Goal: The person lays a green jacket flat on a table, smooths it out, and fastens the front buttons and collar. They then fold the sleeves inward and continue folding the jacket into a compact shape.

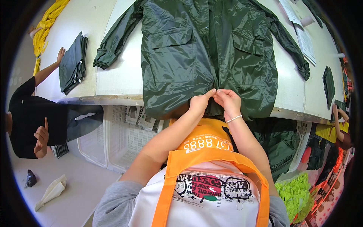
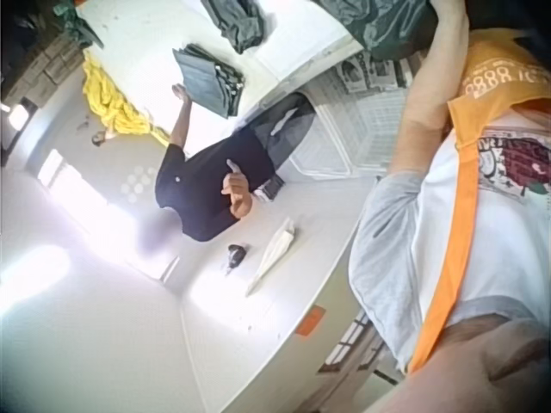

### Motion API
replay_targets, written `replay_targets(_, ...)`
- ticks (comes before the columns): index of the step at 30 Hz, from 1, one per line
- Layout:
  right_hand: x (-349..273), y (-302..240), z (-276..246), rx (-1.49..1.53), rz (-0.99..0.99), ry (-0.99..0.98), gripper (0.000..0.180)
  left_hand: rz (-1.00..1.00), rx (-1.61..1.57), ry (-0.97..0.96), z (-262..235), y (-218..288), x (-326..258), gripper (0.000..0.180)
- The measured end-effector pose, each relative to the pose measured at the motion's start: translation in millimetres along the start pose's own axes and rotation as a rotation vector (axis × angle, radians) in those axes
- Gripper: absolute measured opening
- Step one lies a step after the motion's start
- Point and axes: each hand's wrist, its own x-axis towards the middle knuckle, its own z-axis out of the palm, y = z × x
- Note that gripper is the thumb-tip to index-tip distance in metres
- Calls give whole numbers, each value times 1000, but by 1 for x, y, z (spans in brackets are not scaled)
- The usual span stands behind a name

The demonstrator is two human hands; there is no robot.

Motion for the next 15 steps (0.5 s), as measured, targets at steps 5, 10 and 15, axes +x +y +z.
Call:
replay_targets(5,7,-12,-2,-841,-482,-160,9,-76,8,93,-5,1,1,30)
replay_targets(10,34,-55,-4,-1452,-920,-548,8,-162,-173,37,-13,-5,-6,33)
replay_targets(15,91,-88,40,-1488,-1235,-531,9,-296,-42,30,-50,-52,-21,40)
